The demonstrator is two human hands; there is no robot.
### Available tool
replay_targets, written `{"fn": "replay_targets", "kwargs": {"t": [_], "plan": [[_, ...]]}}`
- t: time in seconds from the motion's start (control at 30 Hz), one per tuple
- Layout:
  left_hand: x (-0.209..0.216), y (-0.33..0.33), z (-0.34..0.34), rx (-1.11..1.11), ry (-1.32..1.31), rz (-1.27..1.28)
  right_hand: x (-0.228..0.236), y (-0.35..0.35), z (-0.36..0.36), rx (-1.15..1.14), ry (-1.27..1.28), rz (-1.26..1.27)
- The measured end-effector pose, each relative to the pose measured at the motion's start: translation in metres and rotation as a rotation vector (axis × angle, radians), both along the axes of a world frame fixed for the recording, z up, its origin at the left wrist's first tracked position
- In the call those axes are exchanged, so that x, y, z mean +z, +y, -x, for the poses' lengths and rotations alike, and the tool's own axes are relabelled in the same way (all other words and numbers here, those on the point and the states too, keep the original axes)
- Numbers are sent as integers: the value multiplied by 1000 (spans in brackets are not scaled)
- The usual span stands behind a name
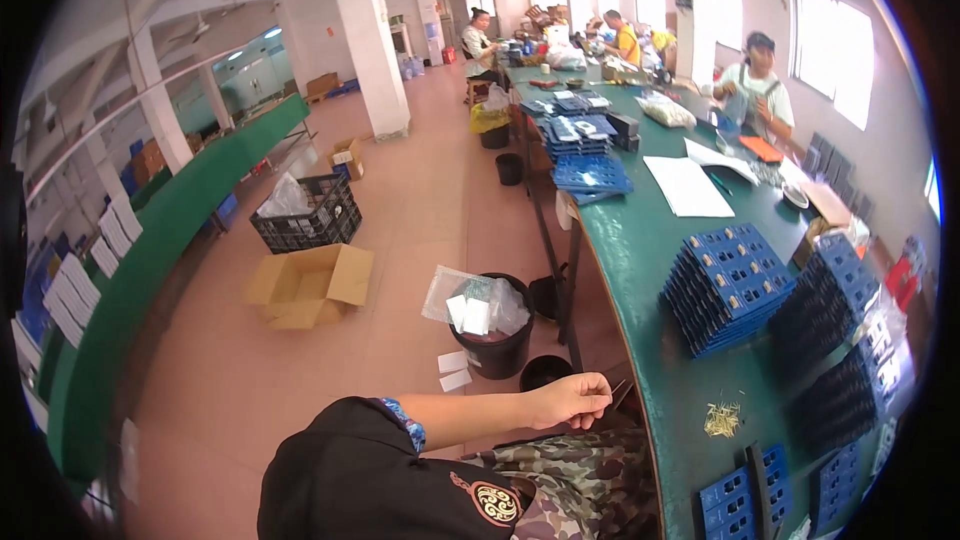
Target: The person aligns a blue panel on the workbench, places a metal bar across it, and solders small metal pins into the panel slots using a soldering iron and solder wire.
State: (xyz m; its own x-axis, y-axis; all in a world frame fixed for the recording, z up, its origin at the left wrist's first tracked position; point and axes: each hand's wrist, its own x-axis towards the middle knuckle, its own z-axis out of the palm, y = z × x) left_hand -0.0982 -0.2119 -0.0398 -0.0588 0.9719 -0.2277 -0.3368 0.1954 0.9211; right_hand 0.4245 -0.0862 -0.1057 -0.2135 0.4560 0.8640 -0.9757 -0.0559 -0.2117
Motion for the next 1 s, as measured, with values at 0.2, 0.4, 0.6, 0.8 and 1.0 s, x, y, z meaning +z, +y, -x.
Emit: {"fn": "replay_targets", "kwargs": {"t": [0.2,0.4,0.6,0.8,1.0], "plan": [[-1,41,-30,-48,46,-116,11,-52,-2,-683,-254,886],[23,85,-62,-337,396,-643,9,-67,-10,-753,-422,816],[28,96,-82,-515,263,-636,-37,1,-15,-107,32,-125],[28,96,-107,-818,187,-506,62,-84,54,-1192,-337,966],[21,72,-122,-569,16,-309,81,-71,126,-1055,-755,624]]}}
